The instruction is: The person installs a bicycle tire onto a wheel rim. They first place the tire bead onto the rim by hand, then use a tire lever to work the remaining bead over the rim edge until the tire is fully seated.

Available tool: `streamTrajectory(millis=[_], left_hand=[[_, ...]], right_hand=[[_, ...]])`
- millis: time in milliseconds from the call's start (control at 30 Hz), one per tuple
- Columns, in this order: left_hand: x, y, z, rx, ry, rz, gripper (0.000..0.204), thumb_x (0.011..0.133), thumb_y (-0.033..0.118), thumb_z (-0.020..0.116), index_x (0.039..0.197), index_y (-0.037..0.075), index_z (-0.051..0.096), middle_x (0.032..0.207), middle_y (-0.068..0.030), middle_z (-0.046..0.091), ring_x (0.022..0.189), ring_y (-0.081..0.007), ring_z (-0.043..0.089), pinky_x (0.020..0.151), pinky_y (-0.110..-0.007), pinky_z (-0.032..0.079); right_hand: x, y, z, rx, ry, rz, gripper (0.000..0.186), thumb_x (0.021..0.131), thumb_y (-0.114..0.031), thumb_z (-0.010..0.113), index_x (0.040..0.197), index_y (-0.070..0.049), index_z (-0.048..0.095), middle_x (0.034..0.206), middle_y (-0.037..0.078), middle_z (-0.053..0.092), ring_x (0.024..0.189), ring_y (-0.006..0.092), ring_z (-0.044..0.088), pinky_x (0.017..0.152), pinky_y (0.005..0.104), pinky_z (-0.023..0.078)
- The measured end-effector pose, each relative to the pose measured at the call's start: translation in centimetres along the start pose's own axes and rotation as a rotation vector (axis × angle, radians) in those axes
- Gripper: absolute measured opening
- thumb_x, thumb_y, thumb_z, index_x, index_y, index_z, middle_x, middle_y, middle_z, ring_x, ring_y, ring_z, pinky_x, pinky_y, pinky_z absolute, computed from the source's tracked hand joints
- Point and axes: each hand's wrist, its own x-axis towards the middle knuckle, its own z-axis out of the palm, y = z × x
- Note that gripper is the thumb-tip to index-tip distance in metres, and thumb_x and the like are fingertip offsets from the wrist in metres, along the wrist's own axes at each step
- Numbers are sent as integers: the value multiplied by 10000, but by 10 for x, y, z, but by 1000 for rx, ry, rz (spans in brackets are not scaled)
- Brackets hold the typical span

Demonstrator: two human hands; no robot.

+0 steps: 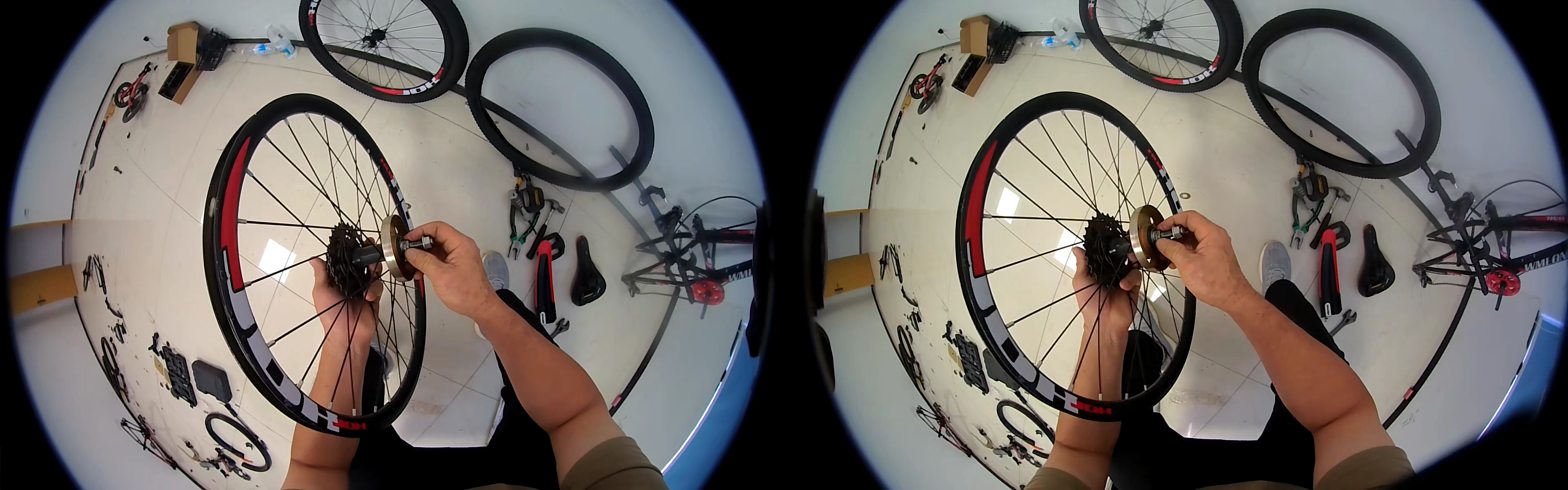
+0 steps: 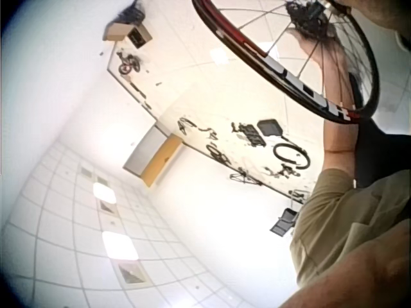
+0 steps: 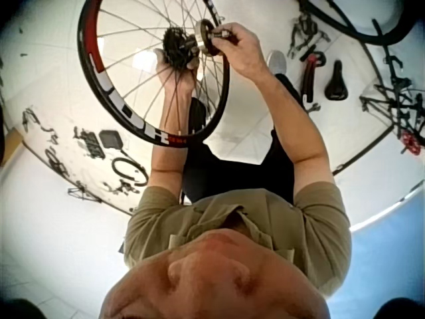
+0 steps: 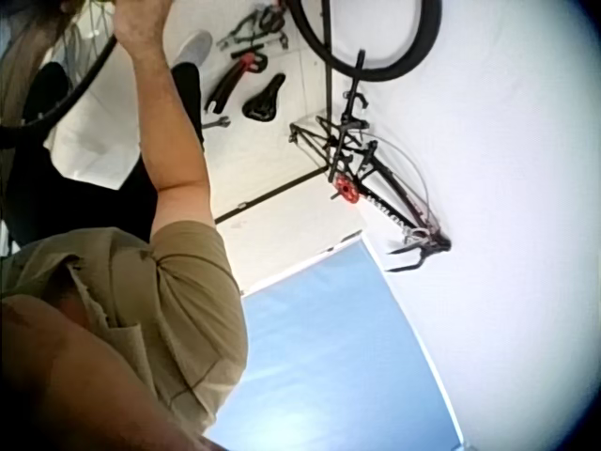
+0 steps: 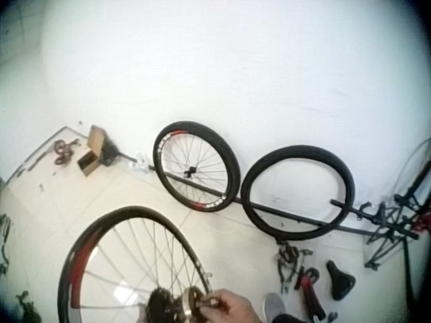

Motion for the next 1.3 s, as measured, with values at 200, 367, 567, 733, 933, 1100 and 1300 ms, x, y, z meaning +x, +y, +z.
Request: streamTrajectory(millis=[200, 367, 567, 733, 933, 1100, 1300], left_hand=[[2, 0, -7, 18, -69, 5, 659, 1094, 577, 344, 1292, -15, 555, 1127, -155, 678, 801, -195, 632, 503, -247, 445], [2, 1, 0, 86, 3, 21, 533, 1097, 518, 406, 1206, 36, 605, 1064, -143, 689, 786, -224, 630, 467, -245, 452], [3, 2, -3, 63, -14, 32, 641, 1098, 567, 353, 1261, -17, 562, 1105, -149, 665, 757, -175, 595, 490, -238, 431], [1, 4, 0, 47, 9, -1, 627, 1093, 562, 377, 1236, -18, 569, 1072, -153, 668, 763, -181, 597, 480, -232, 438], [4, 5, -6, 5, 24, -27, 486, 1096, 500, 434, 1163, 51, 607, 991, -125, 682, 778, -239, 625, 435, -246, 441], [6, 2, -6, 26, 5, -17, 538, 1097, 514, 412, 1246, 29, 591, 1134, -170, 673, 818, -252, 632, 447, -239, 439], [17, 8, -34, 83, -59, 38, 578, 1099, 540, 372, 1296, 34, 569, 1129, -159, 690, 797, -229, 657, 458, -237, 465]], right_hand=[[-2, -1, 3, -13, 16, -22, 186, 963, -53, 693, 1118, 28, 628, 868, 61, 670, 745, 101, 639, 676, 273, 543], [0, 8, 2, 8, 23, -30, 201, 962, -53, 697, 1128, 30, 618, 877, 69, 672, 757, 107, 645, 692, 272, 548], [0, 5, 1, 22, 1, -86, 183, 954, -24, 682, 1116, 34, 620, 907, 80, 691, 779, 112, 667, 699, 276, 552], [-1, 2, 0, 36, -23, -18, 163, 956, -17, 668, 1106, 32, 626, 899, 73, 690, 761, 123, 674, 693, 280, 556], [0, 6, 5, -56, 19, -39, 163, 966, -17, 652, 1121, 23, 620, 865, 69, 671, 731, 119, 654, 683, 278, 548], [0, 13, 6, -27, 52, -68, 179, 964, -38, 660, 1129, 21, 618, 853, 72, 666, 735, 113, 639, 665, 280, 532], [7, 27, 13, 32, 63, -31, 292, 935, -64, 694, 1193, 36, 600, 909, 100, 686, 779, 140, 660, 697, 303, 555]])
